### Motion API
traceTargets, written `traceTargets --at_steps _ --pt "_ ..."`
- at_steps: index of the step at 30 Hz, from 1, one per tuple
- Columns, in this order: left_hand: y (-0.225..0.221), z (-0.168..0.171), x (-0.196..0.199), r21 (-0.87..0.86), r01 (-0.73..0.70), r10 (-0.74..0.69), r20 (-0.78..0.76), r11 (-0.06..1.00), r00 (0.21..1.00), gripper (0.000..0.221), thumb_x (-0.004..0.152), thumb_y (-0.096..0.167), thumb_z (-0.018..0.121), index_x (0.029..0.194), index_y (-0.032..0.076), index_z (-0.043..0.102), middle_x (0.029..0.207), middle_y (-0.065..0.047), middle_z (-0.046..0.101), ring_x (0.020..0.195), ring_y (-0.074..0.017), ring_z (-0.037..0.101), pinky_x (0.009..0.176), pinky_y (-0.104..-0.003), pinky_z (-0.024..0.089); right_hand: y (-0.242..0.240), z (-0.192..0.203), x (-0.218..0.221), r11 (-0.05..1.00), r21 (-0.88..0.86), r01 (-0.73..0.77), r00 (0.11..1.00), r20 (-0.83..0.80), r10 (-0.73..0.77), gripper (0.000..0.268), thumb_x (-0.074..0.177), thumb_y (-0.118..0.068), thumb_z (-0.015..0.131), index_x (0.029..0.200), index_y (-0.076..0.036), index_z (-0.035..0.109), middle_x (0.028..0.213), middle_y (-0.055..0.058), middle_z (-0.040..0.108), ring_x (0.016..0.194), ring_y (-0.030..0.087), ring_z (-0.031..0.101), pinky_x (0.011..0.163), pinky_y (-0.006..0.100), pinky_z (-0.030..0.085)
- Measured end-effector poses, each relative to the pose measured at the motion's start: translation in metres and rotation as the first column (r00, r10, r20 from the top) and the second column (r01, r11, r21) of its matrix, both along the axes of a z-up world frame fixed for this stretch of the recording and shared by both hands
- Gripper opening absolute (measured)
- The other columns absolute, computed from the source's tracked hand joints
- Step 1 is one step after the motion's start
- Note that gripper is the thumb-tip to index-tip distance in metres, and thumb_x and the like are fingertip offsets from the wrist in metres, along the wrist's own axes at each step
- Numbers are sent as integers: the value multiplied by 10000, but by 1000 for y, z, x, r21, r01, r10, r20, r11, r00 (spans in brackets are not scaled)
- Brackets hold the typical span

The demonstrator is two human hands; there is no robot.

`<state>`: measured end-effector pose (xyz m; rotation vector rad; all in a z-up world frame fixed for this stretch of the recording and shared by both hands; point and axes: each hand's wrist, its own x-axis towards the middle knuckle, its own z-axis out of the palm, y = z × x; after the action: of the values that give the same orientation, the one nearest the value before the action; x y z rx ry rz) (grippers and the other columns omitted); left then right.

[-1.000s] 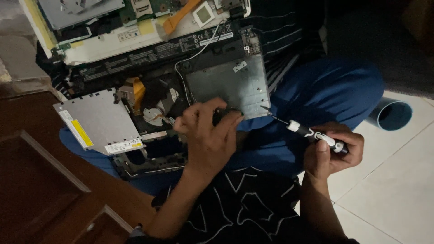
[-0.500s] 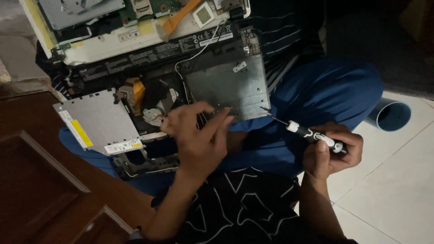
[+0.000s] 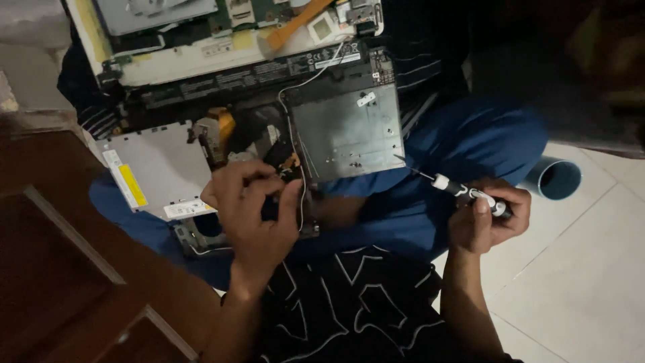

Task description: Connecting internal motherboard cables and securing components with a screwdriver during a laptop repair.

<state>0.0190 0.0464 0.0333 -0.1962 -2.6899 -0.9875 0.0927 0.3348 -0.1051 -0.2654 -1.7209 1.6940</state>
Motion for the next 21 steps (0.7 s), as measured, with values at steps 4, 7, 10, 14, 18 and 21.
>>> traceTargets --at_steps 4,7,10,14,18,21 --pt "-16 16 12 93 -9 7 27 996 1000 132 861 -56 713 957 24 671 955 -70 689 880 -244 585 951 -372 323 5 2 3 1000 -16 -20 1000 8 20 165 948 -181 621 1049 -62 566 898 97 622 705 145 548 706 238 457" --pt "-40 16 26 98 15 -16 7 995 1000 159 875 -103 692 1001 -6 683 888 -72 717 722 -200 609 910 -358 367 10 7 2 984 -148 -101 995 -22 99 86 950 -126 619 1014 -86 578 891 46 623 726 114 552 749 224 467" --pt "-61 2 42 146 -8 18 -62 989 998 38 962 55 776 946 33 749 707 -36 687 654 -247 650 853 -361 384 12 -7 -6 986 -167 31 993 -111 -50 211 825 -110 711 819 27 552 669 148 531 567 167 535 553 275 413" --pt "-74 -1 57 191 -19 36 -85 981 996 110 909 122 841 898 64 748 656 -17 645 603 -238 615 802 -362 435 9 -6 -1 978 -199 54 993 -92 -73 222 812 -122 744 837 20 576 691 144 552 577 169 556 548 269 417" --pt "-84 -1 69 258 -64 74 -29 964 997 140 934 123 815 964 43 704 759 -83 664 684 -310 633 694 -394 481 1 6 5 969 -215 120 993 41 -114 244 828 -156 757 854 12 582 701 122 522 554 145 516 458 248 400" --pt "-89 6 71 299 -49 66 -47 953 997 90 960 77 780 971 24 708 779 -107 666 709 -347 639 689 -411 514 -2 11 6 970 -201 140 988 97 -123 248 821 -172 773 859 1 601 729 83 497 567 124 501 442 229 408"
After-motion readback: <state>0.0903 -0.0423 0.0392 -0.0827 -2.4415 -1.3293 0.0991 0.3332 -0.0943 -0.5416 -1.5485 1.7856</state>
